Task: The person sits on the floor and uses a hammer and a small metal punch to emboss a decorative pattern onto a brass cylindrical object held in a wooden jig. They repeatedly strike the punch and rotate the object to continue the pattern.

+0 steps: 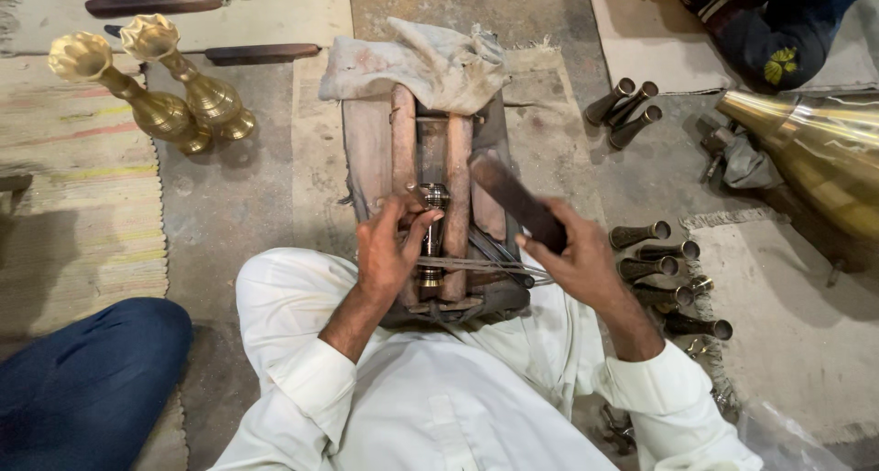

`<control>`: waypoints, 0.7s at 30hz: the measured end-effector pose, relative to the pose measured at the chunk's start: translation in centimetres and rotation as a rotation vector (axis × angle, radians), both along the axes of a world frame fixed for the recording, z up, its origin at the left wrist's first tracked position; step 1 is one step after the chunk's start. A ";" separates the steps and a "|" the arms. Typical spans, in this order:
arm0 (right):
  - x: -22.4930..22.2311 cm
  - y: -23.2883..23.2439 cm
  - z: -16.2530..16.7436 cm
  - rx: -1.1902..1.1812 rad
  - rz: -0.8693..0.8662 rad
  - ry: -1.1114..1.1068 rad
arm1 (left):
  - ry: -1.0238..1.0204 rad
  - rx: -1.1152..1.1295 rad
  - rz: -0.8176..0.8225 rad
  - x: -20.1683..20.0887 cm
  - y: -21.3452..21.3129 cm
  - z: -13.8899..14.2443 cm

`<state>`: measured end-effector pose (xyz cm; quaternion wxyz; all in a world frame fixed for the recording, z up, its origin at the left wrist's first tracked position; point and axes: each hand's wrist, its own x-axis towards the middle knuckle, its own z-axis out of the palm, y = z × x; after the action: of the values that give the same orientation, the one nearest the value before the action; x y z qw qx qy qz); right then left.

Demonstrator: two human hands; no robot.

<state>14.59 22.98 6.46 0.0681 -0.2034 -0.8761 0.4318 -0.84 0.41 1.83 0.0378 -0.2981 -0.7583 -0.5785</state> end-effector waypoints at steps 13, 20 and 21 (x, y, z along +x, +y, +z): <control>-2.3 0.9 10.4 0.828 0.238 0.237 | 0.214 -0.185 -0.282 -1.6 0.1 3.6; -0.3 2.2 7.5 0.531 -0.042 0.258 | 0.219 -0.239 -0.351 -2.6 0.6 4.1; -0.2 2.3 7.2 0.501 -0.060 0.263 | 0.200 -0.247 -0.350 -2.6 0.6 4.2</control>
<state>14.42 25.27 13.69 0.2422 -0.1485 -0.9327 0.2223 -3.48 0.99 6.00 -0.0250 -0.4832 -0.7525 -0.4468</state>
